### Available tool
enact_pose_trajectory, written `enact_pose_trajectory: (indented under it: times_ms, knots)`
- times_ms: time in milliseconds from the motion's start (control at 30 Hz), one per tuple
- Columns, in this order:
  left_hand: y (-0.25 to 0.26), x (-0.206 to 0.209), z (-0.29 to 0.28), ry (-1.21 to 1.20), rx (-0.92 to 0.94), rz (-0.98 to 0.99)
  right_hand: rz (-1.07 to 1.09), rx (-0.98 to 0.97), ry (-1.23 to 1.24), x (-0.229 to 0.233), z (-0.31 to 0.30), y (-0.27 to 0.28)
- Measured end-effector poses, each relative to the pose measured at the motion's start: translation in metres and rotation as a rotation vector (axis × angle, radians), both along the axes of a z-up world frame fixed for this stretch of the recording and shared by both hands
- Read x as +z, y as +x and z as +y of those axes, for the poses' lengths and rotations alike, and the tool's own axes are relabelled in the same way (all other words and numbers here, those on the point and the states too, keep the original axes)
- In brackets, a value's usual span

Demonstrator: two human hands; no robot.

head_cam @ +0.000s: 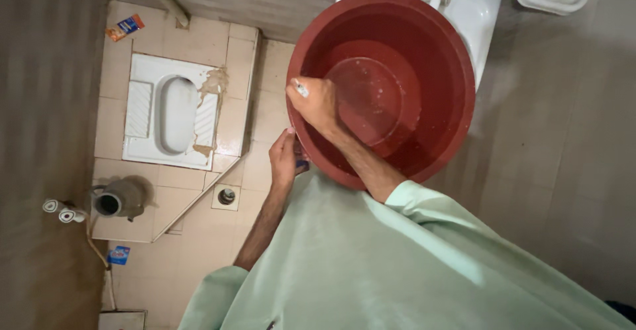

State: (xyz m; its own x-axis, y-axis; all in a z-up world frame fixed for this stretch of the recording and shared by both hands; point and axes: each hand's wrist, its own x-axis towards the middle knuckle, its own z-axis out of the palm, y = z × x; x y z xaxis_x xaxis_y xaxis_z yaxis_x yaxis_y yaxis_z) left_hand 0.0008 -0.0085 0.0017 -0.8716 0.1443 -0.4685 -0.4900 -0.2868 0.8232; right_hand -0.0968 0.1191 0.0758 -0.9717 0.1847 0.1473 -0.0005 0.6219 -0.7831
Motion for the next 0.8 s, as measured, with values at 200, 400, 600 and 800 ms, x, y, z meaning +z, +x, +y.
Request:
enact_pose_trajectory:
  times_ms: [200,400,600,800]
  knots:
    - [-0.008,-0.026,0.003,0.051,0.033,0.001,0.092,0.168,0.209,-0.003,-0.010,0.029]
    - [-0.010,-0.034,-0.002,0.109,0.035,-0.073,-0.108,0.393,-0.156,-0.017,0.005,0.093]
    - [-0.003,-0.010,-0.003,-0.006,-0.038,-0.245,-0.112,0.283,-0.012,-0.041,0.008,0.049]
    - [0.006,-0.007,0.000,0.014,-0.072,-0.189,0.069,0.039,-0.164,-0.059,0.013,-0.036]
